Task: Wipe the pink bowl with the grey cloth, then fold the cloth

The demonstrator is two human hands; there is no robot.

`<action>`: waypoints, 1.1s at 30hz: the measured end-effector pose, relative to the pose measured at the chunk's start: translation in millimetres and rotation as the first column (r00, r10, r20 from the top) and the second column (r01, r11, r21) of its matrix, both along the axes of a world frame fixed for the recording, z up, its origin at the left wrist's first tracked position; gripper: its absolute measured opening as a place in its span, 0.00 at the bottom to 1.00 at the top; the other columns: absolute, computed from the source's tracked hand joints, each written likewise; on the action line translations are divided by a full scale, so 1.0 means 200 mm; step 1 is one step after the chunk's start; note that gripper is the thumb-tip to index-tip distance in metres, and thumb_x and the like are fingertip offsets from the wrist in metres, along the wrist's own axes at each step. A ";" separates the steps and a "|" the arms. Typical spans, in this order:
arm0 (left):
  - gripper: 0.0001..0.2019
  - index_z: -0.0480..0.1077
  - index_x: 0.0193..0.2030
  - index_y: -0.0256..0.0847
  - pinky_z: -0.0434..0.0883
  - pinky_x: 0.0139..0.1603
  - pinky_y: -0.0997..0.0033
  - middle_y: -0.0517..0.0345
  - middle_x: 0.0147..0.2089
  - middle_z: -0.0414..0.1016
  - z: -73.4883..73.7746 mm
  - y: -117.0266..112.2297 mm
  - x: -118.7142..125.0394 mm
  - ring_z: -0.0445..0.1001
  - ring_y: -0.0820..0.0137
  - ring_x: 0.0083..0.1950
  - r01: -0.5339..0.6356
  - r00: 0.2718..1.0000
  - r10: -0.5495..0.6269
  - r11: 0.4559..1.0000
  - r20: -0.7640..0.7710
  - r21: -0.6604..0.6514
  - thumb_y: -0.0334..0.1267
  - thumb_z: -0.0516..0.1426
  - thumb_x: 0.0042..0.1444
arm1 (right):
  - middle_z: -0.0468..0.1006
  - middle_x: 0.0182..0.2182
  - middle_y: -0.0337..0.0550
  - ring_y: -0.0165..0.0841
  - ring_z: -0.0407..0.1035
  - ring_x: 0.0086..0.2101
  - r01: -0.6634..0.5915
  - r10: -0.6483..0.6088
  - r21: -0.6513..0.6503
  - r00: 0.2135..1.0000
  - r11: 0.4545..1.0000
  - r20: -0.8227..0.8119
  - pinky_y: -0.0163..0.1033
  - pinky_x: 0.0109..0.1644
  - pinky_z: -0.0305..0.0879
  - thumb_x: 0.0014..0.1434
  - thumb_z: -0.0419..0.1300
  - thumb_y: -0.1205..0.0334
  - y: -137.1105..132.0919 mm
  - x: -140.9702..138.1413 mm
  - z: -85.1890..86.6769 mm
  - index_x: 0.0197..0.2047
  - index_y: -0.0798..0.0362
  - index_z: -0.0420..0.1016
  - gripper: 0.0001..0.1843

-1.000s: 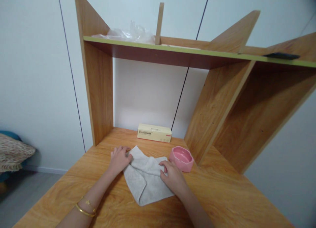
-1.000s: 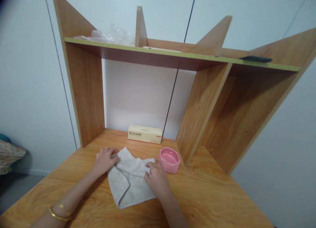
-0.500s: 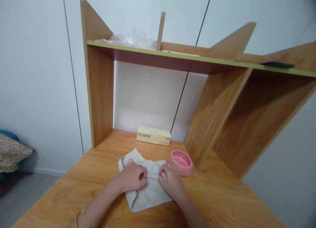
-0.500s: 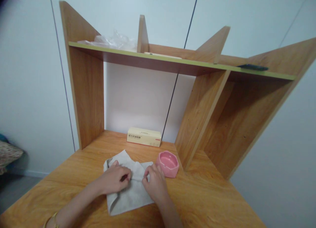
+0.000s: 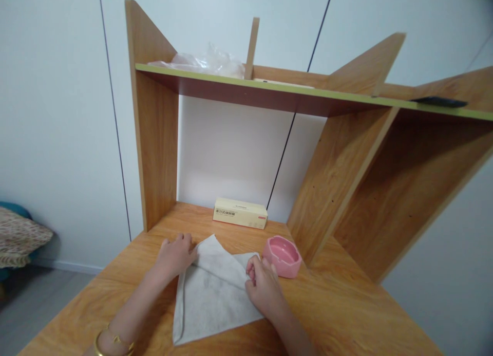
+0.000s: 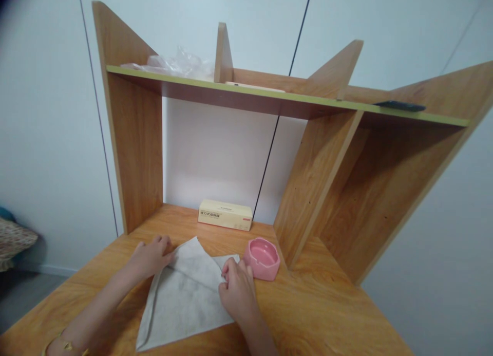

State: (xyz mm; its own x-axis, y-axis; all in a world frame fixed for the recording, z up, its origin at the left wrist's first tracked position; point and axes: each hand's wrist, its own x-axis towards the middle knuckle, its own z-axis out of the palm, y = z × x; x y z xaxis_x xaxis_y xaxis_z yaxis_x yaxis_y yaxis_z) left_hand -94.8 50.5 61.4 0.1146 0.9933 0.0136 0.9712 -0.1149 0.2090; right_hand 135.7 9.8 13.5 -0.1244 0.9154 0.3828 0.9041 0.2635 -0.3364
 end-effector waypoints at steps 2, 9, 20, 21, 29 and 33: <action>0.13 0.65 0.39 0.36 0.60 0.42 0.56 0.42 0.44 0.70 -0.02 0.01 -0.03 0.70 0.53 0.44 -0.002 1.000 0.001 1.000 -0.009 -0.028 0.30 0.51 0.44 | 0.65 0.24 0.36 0.32 0.59 0.29 -0.031 0.031 -0.016 1.000 0.999 -0.002 0.35 0.35 0.49 0.35 0.47 0.78 -0.01 -0.01 0.00 0.28 0.51 0.58 0.16; 0.10 0.66 0.31 0.38 0.62 0.39 0.56 0.47 0.37 0.73 -0.03 -0.01 -0.16 0.72 0.54 0.40 -0.010 1.000 0.008 0.991 -0.021 -0.130 0.25 0.51 0.40 | 0.67 0.23 0.35 0.31 0.60 0.28 -0.078 0.075 -0.059 0.995 0.995 -0.063 0.36 0.37 0.49 0.37 0.46 0.78 0.00 -0.01 -0.01 0.31 0.52 0.60 0.17; 0.22 0.64 0.49 0.38 0.58 0.48 0.62 0.50 0.49 0.68 -0.06 0.04 0.02 0.63 0.57 0.50 0.133 0.987 -0.135 0.991 0.086 0.029 0.30 0.53 0.43 | 0.67 0.32 0.39 0.34 0.61 0.34 -0.137 0.135 -0.015 0.986 0.990 -0.098 0.37 0.38 0.53 0.39 0.49 0.77 0.02 -0.02 -0.06 0.36 0.50 0.62 0.19; 0.23 0.62 0.51 0.38 0.58 0.49 0.64 0.51 0.50 0.67 -0.07 0.05 0.05 0.63 0.58 0.51 0.152 0.982 -0.157 0.987 0.109 0.048 0.31 0.54 0.44 | 0.67 0.32 0.40 0.34 0.61 0.35 -0.150 0.148 -0.017 0.985 0.989 -0.094 0.37 0.39 0.53 0.39 0.49 0.78 0.01 -0.03 -0.06 0.36 0.50 0.62 0.20; 0.18 0.65 0.48 0.36 0.58 0.50 0.69 0.50 0.45 0.69 -0.15 0.16 0.10 0.64 0.64 0.50 0.131 0.955 -0.163 0.981 0.247 0.140 0.26 0.51 0.48 | 0.66 0.32 0.38 0.33 0.60 0.36 -0.262 0.254 -0.077 0.962 0.962 -0.105 0.36 0.39 0.54 0.37 0.46 0.80 -0.02 -0.05 -0.01 0.33 0.50 0.61 0.21; 0.20 0.63 0.49 0.35 0.59 0.50 0.69 0.49 0.47 0.67 -0.18 0.18 0.08 0.64 0.63 0.50 0.125 0.941 -0.161 0.983 0.297 0.134 0.31 0.55 0.47 | 0.66 0.31 0.37 0.32 0.60 0.35 -0.296 0.283 -0.121 0.952 0.947 -0.115 0.35 0.38 0.54 0.37 0.46 0.80 -0.03 -0.05 0.02 0.31 0.50 0.61 0.19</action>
State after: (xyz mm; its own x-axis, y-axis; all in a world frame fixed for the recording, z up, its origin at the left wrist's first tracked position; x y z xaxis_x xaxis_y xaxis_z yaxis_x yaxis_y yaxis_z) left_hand -79.5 86.0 26.2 0.2281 0.9568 0.1802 0.8342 -0.2875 0.4706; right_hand 125.8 3.0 17.3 -0.3608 0.8893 0.2811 0.7577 0.4553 -0.4675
